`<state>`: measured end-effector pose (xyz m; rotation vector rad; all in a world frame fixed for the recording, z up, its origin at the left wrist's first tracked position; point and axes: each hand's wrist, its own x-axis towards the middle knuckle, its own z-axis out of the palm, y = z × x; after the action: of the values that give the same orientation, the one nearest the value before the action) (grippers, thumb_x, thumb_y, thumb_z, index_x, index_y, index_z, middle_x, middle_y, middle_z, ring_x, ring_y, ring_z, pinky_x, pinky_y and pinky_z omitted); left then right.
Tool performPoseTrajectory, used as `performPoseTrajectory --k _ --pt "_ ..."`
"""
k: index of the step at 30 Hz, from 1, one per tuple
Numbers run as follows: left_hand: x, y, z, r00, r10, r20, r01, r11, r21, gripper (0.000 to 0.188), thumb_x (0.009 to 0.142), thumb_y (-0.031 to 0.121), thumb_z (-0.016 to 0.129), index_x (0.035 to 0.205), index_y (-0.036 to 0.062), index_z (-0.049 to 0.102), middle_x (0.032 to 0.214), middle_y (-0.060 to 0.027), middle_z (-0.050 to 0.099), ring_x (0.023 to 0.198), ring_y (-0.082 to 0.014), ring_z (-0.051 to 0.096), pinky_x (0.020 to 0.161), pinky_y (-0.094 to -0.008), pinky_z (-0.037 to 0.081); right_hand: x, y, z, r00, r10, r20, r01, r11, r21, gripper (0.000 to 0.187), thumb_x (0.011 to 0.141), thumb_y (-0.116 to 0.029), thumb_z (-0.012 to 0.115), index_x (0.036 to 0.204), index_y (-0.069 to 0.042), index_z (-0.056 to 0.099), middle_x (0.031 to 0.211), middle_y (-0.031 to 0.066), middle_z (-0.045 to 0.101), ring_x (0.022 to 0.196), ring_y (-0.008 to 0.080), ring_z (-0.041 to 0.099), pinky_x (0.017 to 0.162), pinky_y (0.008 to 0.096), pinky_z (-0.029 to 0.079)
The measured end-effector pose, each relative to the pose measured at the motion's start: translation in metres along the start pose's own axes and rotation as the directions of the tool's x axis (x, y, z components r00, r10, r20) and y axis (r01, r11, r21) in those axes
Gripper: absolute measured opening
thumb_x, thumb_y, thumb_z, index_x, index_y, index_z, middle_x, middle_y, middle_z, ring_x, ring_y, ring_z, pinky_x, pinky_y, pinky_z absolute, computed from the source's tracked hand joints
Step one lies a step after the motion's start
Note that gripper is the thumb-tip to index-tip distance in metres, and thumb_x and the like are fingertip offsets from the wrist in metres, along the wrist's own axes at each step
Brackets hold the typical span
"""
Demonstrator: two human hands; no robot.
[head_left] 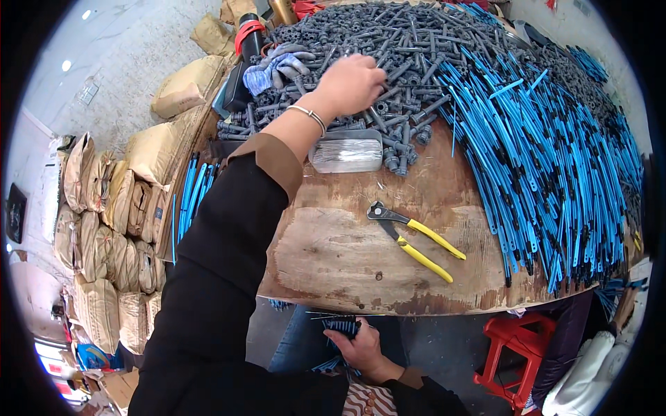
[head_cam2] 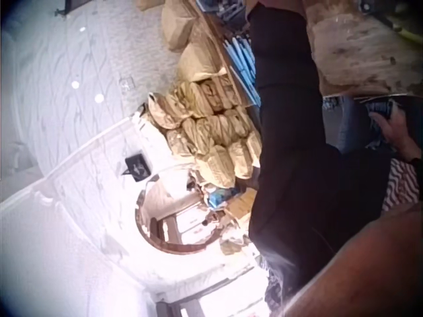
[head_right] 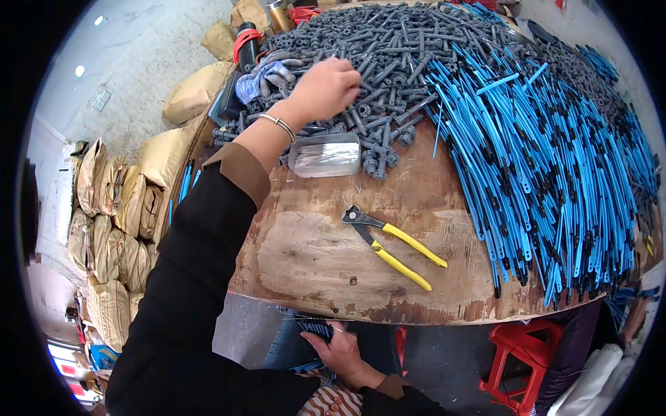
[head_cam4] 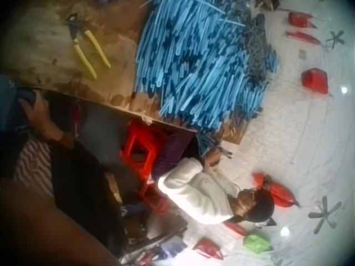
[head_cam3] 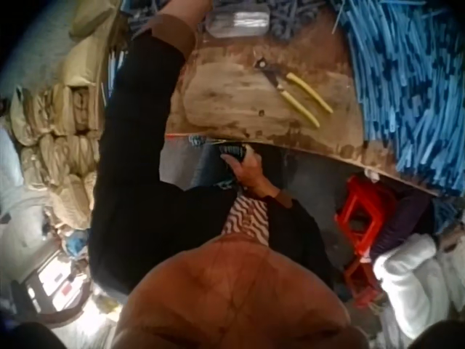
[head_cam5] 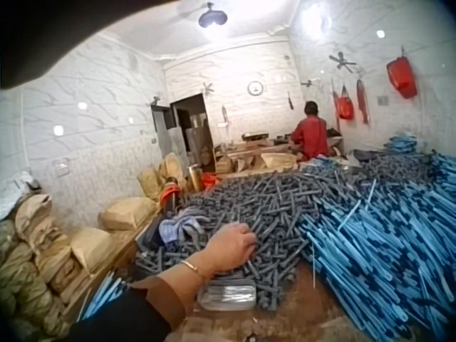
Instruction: The person inserts metal pins into blue plastic strips and plastic components by hand at a manufacturing workstation.
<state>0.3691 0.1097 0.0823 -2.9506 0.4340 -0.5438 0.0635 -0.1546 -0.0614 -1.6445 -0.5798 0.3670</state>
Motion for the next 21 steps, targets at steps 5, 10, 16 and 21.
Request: performPoseTrajectory --k 5,10,16,21 --pt "0.029 0.060 0.021 0.964 0.240 0.111 -0.197 0.931 -0.307 0.019 0.077 0.027 0.063 0.087 0.0110 0.067 0.081 -0.0101 0.064 0.080 -0.0299 0.062 0.073 -0.0395 0.049 0.001 0.000 -0.006 0.999 0.040 -0.037 -0.037 0.998 0.058 0.034 0.074 -0.019 0.077 0.087 0.003 0.055 0.071 0.0122 0.066 0.062 0.0236 0.067 0.055 0.0322 0.052" --pt "0.033 0.117 0.027 0.950 0.010 0.311 -0.011 1.000 -0.001 0.017 0.074 0.022 0.065 0.085 0.0090 0.066 0.083 -0.0134 0.065 0.081 -0.0325 0.062 0.074 -0.0402 0.050 -0.001 0.006 -0.006 0.998 0.010 -0.066 -0.008 0.999 0.031 0.032 0.075 -0.018 0.077 0.087 0.002 0.055 0.070 0.0117 0.066 0.061 0.0228 0.067 0.055 0.0319 0.052" --pt "0.011 0.096 -0.011 0.968 -0.239 -0.073 0.213 0.941 -0.264 0.020 0.074 0.020 0.065 0.086 0.0036 0.065 0.087 -0.0163 0.066 0.088 -0.0332 0.063 0.075 -0.0384 0.050 -0.007 -0.002 -0.005 0.999 -0.015 -0.042 0.018 0.998 0.067 0.030 0.075 -0.017 0.076 0.087 0.002 0.055 0.071 0.0116 0.066 0.062 0.0208 0.066 0.056 0.0309 0.051" --pt "-0.089 0.088 -0.094 0.877 -0.448 0.174 0.331 0.300 -0.895 0.035 0.080 0.009 0.066 0.113 0.0027 0.054 0.085 -0.0051 0.063 0.067 -0.0087 0.052 0.062 -0.0226 0.043 -0.009 -0.015 0.002 1.000 -0.020 -0.016 0.021 0.997 0.080 0.029 0.076 -0.016 0.076 0.088 0.001 0.056 0.072 0.0109 0.066 0.062 0.0195 0.066 0.057 0.0300 0.051"
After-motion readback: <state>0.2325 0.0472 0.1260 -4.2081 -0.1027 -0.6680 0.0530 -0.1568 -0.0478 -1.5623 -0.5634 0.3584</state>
